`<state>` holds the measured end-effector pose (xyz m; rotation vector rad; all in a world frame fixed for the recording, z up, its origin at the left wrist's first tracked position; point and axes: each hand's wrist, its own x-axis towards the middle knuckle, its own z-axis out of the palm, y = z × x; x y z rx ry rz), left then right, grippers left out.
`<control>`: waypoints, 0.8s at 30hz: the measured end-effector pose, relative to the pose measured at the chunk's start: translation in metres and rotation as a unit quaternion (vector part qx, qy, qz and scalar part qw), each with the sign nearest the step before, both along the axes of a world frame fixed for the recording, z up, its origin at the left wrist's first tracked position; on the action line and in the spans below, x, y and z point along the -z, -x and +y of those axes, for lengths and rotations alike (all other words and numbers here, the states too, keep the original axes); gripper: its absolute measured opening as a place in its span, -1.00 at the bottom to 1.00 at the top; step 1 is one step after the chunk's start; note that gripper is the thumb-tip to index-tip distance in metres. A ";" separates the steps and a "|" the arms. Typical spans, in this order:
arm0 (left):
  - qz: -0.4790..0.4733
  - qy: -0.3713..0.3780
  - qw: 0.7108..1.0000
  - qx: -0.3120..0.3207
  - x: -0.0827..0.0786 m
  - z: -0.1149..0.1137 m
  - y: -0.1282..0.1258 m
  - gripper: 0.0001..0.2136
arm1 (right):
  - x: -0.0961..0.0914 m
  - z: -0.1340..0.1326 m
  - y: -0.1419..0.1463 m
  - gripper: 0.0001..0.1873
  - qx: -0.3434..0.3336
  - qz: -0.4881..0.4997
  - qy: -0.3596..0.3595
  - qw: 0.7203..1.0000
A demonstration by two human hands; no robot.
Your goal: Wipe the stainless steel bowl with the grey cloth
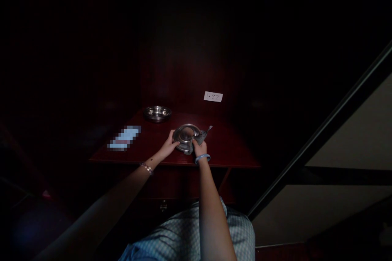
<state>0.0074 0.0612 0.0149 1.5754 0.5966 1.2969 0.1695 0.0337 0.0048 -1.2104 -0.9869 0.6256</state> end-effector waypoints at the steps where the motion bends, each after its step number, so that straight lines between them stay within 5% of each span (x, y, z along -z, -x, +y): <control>1: -0.001 0.001 1.000 0.001 0.000 0.001 0.000 -0.56 | 0.000 0.000 0.000 -0.62 -0.001 -0.002 0.001 1.000; 18: -0.032 0.043 0.998 -0.043 -0.005 0.000 -0.003 -0.67 | 0.004 0.002 -0.004 -0.69 -0.004 -0.016 0.026 1.000; 24: -0.048 0.002 0.999 -0.001 -0.003 -0.003 -0.005 -0.48 | 0.000 0.001 -0.004 -0.70 -0.003 0.002 0.014 1.000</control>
